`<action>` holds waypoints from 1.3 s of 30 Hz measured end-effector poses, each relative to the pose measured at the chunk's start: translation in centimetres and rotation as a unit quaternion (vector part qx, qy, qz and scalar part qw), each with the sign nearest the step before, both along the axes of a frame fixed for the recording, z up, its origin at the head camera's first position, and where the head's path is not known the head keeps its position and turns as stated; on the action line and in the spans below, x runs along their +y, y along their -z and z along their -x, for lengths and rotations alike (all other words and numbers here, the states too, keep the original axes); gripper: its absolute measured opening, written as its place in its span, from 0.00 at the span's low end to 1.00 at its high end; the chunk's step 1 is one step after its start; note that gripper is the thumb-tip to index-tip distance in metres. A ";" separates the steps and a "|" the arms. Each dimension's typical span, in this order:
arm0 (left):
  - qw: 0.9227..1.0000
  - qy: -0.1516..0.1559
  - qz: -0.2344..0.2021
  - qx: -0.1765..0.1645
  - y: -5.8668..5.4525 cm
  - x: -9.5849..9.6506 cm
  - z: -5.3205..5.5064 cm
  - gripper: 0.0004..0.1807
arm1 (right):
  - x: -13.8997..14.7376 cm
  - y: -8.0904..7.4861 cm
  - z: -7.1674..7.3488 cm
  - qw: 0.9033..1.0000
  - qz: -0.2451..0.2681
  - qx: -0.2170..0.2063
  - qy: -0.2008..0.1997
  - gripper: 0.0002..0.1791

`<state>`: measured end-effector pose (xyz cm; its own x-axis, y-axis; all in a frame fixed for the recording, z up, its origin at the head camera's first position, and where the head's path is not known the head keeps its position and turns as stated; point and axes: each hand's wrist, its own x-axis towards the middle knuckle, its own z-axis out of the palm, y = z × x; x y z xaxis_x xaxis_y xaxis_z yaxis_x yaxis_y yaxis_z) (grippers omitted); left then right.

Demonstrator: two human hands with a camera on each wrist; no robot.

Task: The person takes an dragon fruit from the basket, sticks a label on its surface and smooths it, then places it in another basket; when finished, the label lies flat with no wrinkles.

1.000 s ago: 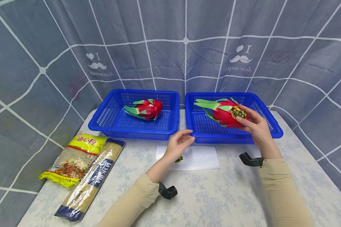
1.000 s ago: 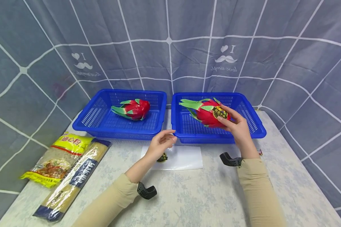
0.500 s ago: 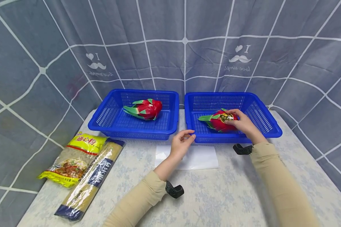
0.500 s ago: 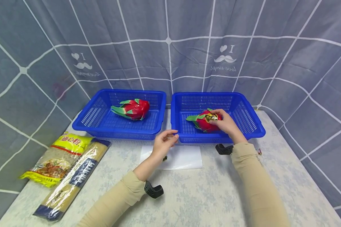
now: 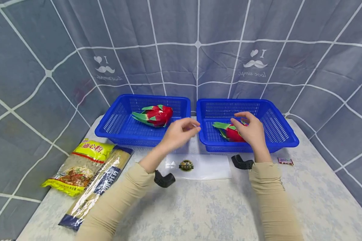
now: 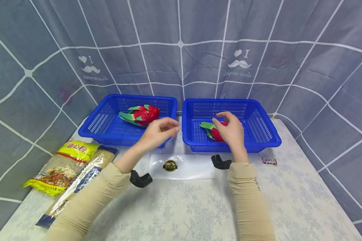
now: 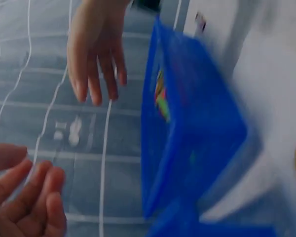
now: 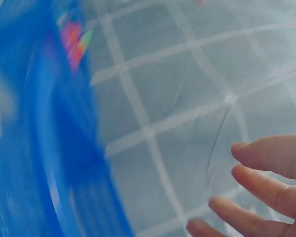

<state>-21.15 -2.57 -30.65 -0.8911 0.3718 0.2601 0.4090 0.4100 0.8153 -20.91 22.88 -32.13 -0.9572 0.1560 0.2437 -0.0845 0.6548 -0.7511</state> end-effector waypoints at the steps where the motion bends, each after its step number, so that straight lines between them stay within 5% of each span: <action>1: 1.000 0.010 -0.021 0.006 -0.9 -0.6 0.7 0.11 | -0.9 -0.2 -0.3 0.999 0.031 0.018 -0.006 0.22; 4: 0.996 0.021 -0.086 0.008 -3.1 -2.3 3.1 0.11 | -3.7 -0.4 -0.9 0.991 0.113 0.062 -0.047 0.18; 7: 0.992 -0.004 -0.125 -0.015 -4.6 -3.9 5.1 0.12 | -6.3 -0.1 -1.2 0.977 0.178 0.077 -0.091 0.15; 13: 0.981 -0.070 -0.159 -0.091 -5.5 -6.4 8.0 0.16 | -10.0 1.9 -1.6 0.960 0.249 0.051 -0.118 0.12; 19: 0.979 -0.084 -0.152 -0.108 -4.2 -8.3 10.2 0.18 | -12.0 4.0 -2.0 0.959 0.255 0.019 -0.119 0.11; 24: 0.980 -0.102 -0.136 -0.106 -2.0 -9.4 11.3 0.19 | -13.0 4.8 -1.8 0.959 0.259 0.013 -0.114 0.11; 30: 0.978 -0.114 -0.126 -0.122 0.5 -9.6 12.3 0.23 | -13.6 6.1 -1.4 0.964 0.243 0.008 -0.105 0.13; 39: 0.979 -0.130 -0.065 -0.142 2.2 -9.6 13.1 0.23 | -14.1 6.5 -1.5 0.976 0.203 0.010 -0.078 0.12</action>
